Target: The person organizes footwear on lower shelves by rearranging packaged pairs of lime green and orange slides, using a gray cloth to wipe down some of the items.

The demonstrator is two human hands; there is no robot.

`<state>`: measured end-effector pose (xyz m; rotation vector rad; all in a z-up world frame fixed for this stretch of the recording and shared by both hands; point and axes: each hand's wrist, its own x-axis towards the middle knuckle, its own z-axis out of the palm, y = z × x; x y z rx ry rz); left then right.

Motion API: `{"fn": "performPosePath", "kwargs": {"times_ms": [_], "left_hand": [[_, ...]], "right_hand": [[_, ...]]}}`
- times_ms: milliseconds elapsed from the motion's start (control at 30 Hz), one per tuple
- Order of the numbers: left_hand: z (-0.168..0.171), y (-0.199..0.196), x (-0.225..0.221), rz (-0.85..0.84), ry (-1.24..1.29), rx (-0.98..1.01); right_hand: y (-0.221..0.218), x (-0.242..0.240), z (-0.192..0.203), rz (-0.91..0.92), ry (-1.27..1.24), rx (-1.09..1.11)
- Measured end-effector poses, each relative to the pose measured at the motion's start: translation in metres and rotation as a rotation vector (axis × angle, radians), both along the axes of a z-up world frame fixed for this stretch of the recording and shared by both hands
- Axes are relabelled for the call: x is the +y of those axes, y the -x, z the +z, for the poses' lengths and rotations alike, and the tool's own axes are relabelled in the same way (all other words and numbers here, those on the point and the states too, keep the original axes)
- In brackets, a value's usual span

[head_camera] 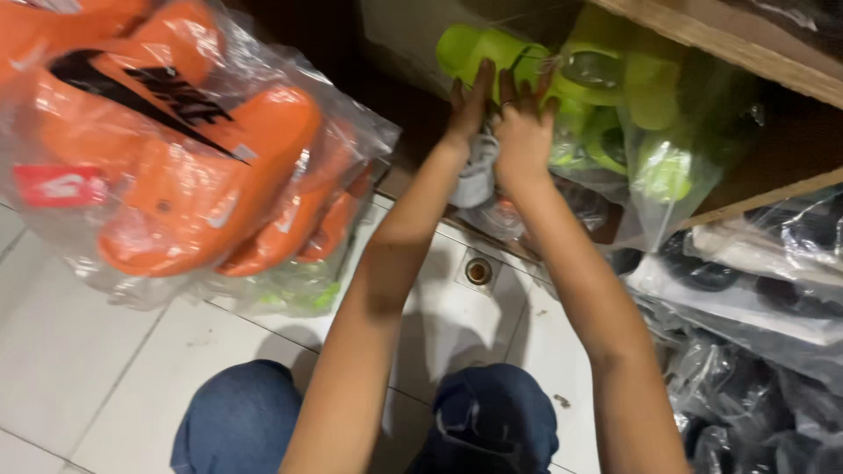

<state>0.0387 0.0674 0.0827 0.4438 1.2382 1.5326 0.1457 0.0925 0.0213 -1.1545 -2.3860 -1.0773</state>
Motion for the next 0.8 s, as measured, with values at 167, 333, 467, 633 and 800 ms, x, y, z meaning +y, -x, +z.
{"fn": "performPosePath", "kwargs": {"times_ms": [167, 333, 467, 633, 800], "left_hand": [[-0.004, 0.001, 0.017, -0.037, 0.119, 0.026], [-0.005, -0.001, 0.028, -0.050, 0.061, 0.162], [0.005, -0.003, 0.030, -0.108, 0.006, 0.282], [0.018, 0.001, 0.025, -0.194, 0.074, 0.481], [0.020, -0.001, 0.034, -0.360, 0.268, 0.770]], "right_hand": [[-0.071, -0.101, 0.115, 0.228, 0.374, 0.080], [-0.145, -0.074, 0.146, 0.374, 0.111, 0.731], [-0.162, -0.015, 0.099, -0.333, 0.440, 0.458], [-0.180, 0.005, 0.059, -0.086, 0.227, 0.646], [-0.177, -0.083, 0.079, 0.533, 0.255, 0.848]]}}
